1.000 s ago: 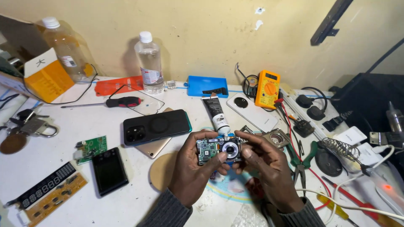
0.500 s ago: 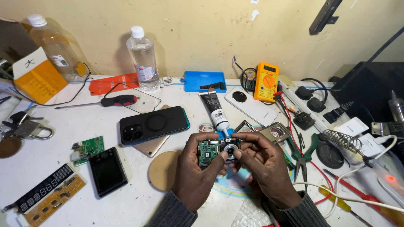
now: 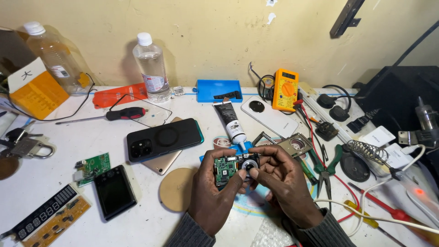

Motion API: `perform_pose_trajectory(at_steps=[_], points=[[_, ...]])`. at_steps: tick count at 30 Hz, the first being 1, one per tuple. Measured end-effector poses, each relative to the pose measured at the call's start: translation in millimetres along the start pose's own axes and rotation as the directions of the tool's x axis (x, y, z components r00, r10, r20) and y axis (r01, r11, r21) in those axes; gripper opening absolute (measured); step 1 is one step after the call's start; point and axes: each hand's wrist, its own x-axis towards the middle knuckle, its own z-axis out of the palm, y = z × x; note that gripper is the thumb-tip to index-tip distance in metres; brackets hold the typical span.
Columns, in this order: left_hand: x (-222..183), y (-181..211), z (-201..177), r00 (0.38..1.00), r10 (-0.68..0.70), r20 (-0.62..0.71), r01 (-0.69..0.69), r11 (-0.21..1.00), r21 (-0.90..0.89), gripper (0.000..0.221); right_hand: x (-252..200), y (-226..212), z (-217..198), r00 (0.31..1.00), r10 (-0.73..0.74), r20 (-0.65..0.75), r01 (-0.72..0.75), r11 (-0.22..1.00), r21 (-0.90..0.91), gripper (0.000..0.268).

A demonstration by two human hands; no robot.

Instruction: Disassembling a small digital camera and soldering internal components on a workbench

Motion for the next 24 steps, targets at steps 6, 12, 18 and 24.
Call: perform_pose_trajectory(at_steps=[6, 12, 18, 24], points=[[3, -4, 2, 0.999, -0.036, -0.008, 0.035, 0.994, -0.101, 0.040, 1, -7, 0, 0.998, 0.069, -0.010, -0.069, 0.998, 0.009, 0.044], [8, 6, -3, 0.994, -0.110, -0.026, 0.101, 0.969, -0.224, 0.041, 4, 2, -2, 0.993, 0.079, -0.083, -0.075, 0.996, 0.046, 0.047], [9, 8, -4, 0.989, -0.143, -0.030, 0.132, 0.963, -0.233, 0.039, 3, 2, 1, 0.991, 0.051, -0.123, -0.045, 0.998, 0.051, 0.051], [7, 5, -6, 0.999, 0.036, 0.008, -0.034, 0.978, -0.204, 0.036, 0, -7, 1, 0.991, 0.026, -0.134, -0.029, 0.999, -0.020, 0.041]])
